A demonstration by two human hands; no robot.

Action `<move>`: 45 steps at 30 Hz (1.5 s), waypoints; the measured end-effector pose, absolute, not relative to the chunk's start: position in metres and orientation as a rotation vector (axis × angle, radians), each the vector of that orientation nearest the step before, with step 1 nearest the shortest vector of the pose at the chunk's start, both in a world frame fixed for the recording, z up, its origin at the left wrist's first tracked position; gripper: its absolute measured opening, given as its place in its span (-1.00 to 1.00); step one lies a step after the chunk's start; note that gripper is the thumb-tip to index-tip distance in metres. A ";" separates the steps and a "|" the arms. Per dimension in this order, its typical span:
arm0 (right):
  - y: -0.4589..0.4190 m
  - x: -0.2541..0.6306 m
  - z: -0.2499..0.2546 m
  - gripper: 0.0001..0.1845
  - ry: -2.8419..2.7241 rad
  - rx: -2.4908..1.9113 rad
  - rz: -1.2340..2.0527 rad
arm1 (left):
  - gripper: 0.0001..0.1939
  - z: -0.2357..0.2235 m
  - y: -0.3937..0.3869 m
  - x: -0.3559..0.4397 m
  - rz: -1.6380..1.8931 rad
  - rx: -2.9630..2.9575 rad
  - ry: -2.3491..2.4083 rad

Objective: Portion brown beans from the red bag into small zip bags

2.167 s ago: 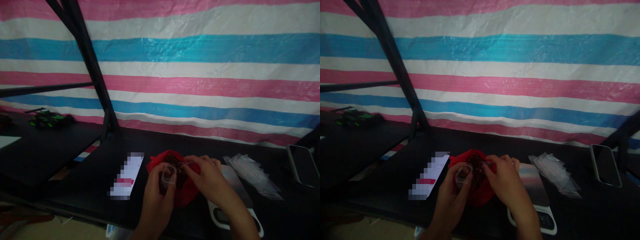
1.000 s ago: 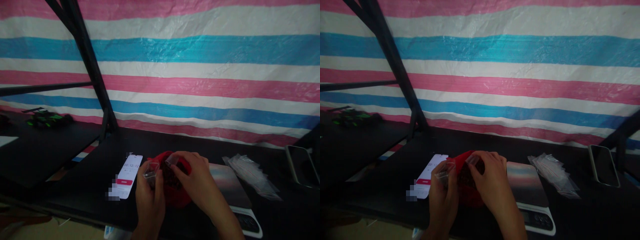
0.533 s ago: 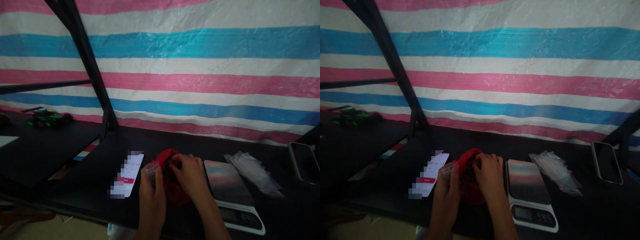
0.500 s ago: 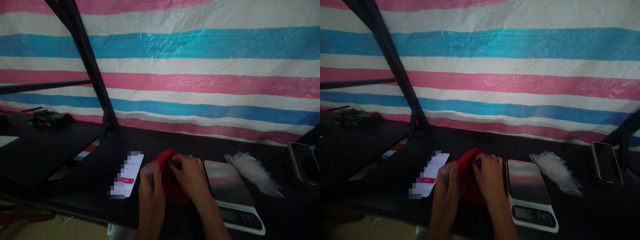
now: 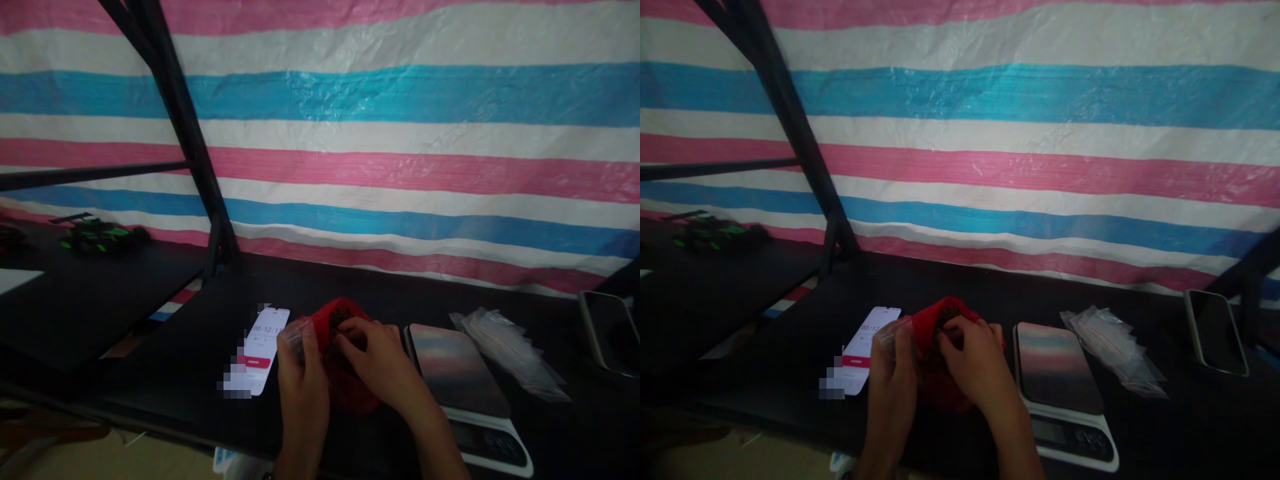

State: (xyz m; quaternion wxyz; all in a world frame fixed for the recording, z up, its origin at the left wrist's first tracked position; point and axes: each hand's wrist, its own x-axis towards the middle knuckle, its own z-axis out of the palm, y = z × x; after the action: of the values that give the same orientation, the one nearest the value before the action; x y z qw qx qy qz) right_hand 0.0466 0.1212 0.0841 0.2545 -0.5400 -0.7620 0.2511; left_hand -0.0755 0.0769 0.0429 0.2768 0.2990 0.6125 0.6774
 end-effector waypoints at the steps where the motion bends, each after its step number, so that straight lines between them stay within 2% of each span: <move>1: 0.123 0.050 0.084 -0.81 -2.043 -1.455 0.710 | -0.39 0.042 0.076 -0.075 1.825 0.858 1.673; 7: 0.131 0.073 0.090 -0.66 -1.788 -1.316 0.888 | -0.53 0.039 0.071 -0.076 1.681 1.258 1.851; 13: 0.119 0.074 0.111 -0.67 -1.708 -1.276 0.698 | -0.68 0.047 0.072 -0.069 1.563 1.412 1.865; 16: 0.110 0.067 0.119 -0.69 -1.828 -1.274 0.590 | -0.65 0.047 0.074 -0.067 1.538 1.380 1.860; 23: 0.104 0.063 0.124 -0.53 -1.900 -1.289 0.554 | -0.54 0.040 0.076 -0.067 1.515 1.310 1.876; 35: 0.115 0.067 0.112 -0.62 -1.792 -1.355 0.500 | -0.51 0.039 0.076 -0.067 1.708 1.196 1.740; 41: 0.116 0.068 0.100 -0.79 -2.048 -1.401 0.536 | -0.45 0.049 0.071 -0.068 1.887 0.947 1.400; 45: 0.107 0.068 0.110 -0.78 -1.987 -1.279 0.654 | -0.37 0.055 0.069 -0.070 1.753 0.705 1.018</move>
State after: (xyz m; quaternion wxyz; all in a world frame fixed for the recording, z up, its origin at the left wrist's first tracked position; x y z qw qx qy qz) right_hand 0.0683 0.1072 0.1104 0.3382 -0.4908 -0.7627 0.2510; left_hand -0.0703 0.0691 0.0553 0.4776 0.2888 0.4166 0.7176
